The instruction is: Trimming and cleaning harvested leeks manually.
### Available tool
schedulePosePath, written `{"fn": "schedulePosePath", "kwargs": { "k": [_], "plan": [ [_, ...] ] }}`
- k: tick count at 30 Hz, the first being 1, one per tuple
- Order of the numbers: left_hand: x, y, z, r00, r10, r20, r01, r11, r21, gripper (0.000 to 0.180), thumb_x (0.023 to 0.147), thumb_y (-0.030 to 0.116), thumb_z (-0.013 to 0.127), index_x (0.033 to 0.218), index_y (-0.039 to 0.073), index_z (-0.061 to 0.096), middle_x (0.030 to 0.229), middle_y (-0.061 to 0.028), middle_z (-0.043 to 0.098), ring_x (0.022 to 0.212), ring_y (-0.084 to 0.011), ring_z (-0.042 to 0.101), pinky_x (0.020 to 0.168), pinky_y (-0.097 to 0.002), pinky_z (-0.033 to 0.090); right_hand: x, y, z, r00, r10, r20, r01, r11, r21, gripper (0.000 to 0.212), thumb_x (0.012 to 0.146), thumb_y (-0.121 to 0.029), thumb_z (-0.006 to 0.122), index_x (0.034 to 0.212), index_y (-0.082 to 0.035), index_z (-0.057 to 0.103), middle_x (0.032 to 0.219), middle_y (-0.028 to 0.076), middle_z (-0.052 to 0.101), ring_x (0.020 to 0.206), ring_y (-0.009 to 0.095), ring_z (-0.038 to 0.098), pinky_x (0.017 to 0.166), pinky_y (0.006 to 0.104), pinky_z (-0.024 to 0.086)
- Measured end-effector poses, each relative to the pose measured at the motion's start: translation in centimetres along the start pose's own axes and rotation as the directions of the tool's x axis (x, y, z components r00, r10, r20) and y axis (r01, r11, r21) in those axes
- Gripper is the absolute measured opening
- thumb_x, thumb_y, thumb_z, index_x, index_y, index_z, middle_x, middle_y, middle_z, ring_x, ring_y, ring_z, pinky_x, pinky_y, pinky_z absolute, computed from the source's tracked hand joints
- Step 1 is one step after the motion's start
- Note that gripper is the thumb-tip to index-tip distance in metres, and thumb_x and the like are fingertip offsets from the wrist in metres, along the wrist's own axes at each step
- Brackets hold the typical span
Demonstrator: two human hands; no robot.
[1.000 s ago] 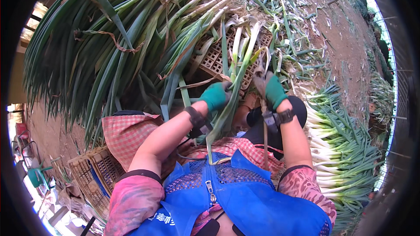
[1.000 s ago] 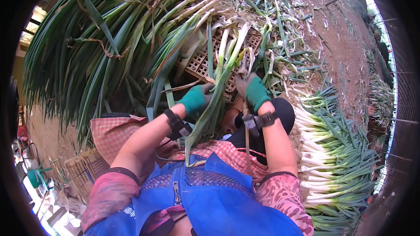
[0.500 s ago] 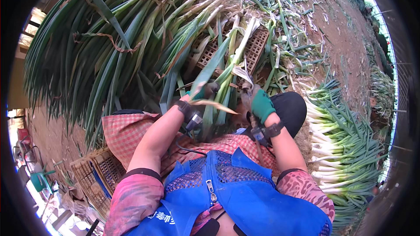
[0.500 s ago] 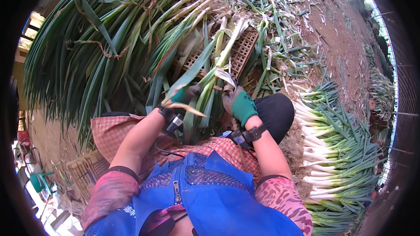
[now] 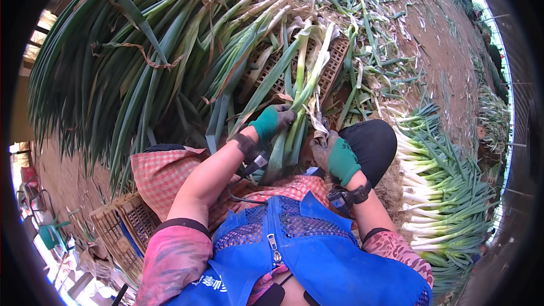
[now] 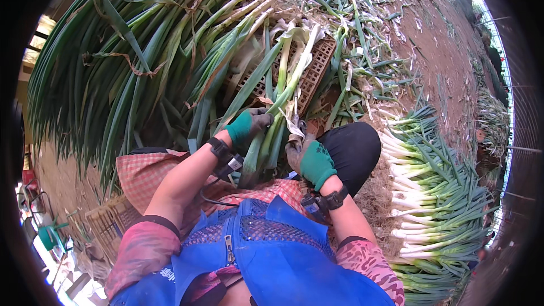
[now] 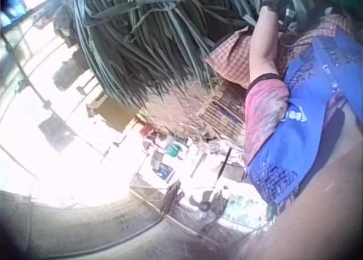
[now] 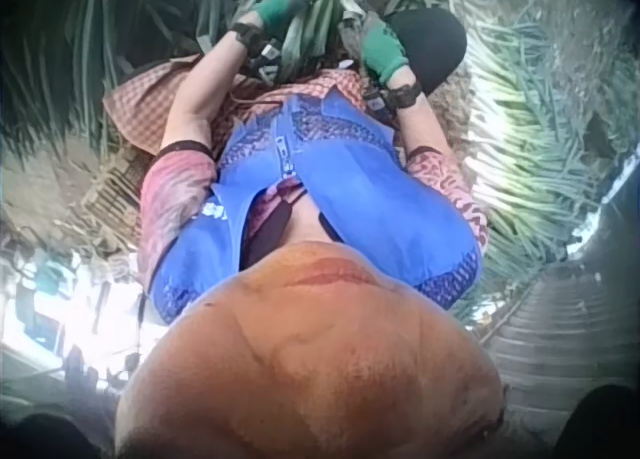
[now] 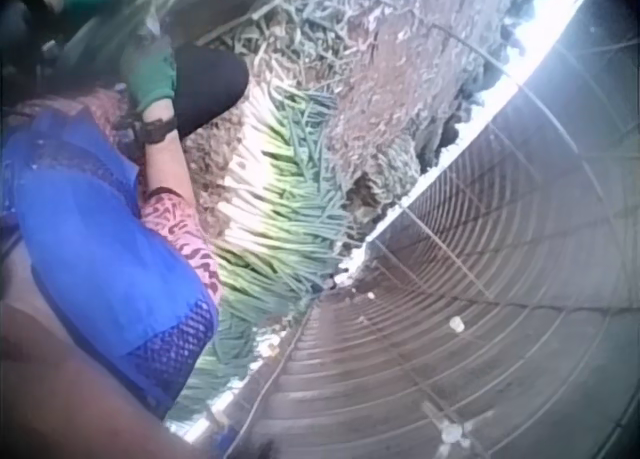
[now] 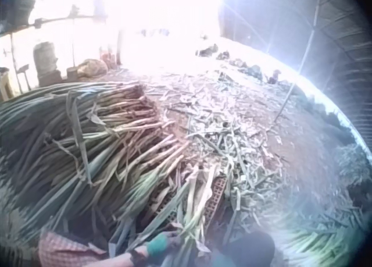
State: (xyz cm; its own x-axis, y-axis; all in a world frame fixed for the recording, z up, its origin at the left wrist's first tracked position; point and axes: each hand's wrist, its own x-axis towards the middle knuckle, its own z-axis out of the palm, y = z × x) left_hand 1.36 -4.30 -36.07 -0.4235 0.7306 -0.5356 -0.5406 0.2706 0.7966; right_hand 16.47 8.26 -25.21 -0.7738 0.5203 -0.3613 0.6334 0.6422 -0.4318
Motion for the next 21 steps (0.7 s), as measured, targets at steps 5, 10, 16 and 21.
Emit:
{"fn": "schedulePosePath", "kwargs": {
  "k": [5, 10, 16, 21],
  "plan": [
    [0.2, -0.2, 1.4, 0.986, 0.071, 0.15, -0.095, 0.983, 0.157, 0.034, 0.089, 0.024, 0.055, 0.111, -0.001, 0.062, 0.091, -0.0035, 0.063, 0.08, -0.0112, 0.057, 0.073, -0.0284, 0.049, 2.5, 1.8, -0.1, 0.999, 0.036, 0.007, -0.036, 0.998, -0.05, 0.05, 0.081, -0.035, 0.065, 0.1, 0.01, 0.056, 0.084, 0.033, 0.063, 0.085, 0.046, 0.064, 0.072, 0.0488, 0.052],
    [-0.7, 0.2, 1.6, 0.996, 0.037, 0.082, -0.053, 0.979, 0.199, 0.033, 0.09, 0.025, 0.055, 0.108, -0.001, 0.063, 0.089, -0.0023, 0.062, 0.078, -0.0107, 0.056, 0.073, -0.0281, 0.048, 7.5, 1.1, -0.9, 1.0, -0.001, -0.02, -0.001, 0.992, -0.125, 0.055, 0.08, -0.042, 0.064, 0.099, 0.009, 0.058, 0.092, 0.033, 0.063, 0.091, 0.045, 0.063, 0.08, 0.0464, 0.051],
    [0.0, -0.2, 2.2, 0.993, 0.051, 0.103, -0.067, 0.984, 0.165, 0.032, 0.09, 0.026, 0.055, 0.107, 0.0, 0.063, 0.086, -0.0016, 0.061, 0.076, -0.0106, 0.055, 0.071, -0.0272, 0.048, 19.3, 6.0, -0.6, 0.998, -0.058, 0.014, 0.06, 0.967, -0.246, 0.052, 0.078, -0.045, 0.062, 0.095, 0.003, 0.067, 0.096, 0.031, 0.064, 0.095, 0.043, 0.063, 0.083, 0.0452, 0.052],
    [-0.2, -0.6, 1.6, 0.994, 0.053, 0.096, -0.07, 0.979, 0.192, 0.039, 0.088, 0.031, 0.056, 0.111, -0.001, 0.064, 0.086, -0.0057, 0.065, 0.075, -0.0125, 0.059, 0.073, -0.0293, 0.049, 23.4, 3.0, -2.9, 0.998, -0.038, 0.049, 0.053, 0.935, -0.351, 0.051, 0.084, -0.045, 0.055, 0.094, 0.003, 0.066, 0.089, 0.031, 0.064, 0.088, 0.044, 0.064, 0.075, 0.0462, 0.052]
  ]
}}
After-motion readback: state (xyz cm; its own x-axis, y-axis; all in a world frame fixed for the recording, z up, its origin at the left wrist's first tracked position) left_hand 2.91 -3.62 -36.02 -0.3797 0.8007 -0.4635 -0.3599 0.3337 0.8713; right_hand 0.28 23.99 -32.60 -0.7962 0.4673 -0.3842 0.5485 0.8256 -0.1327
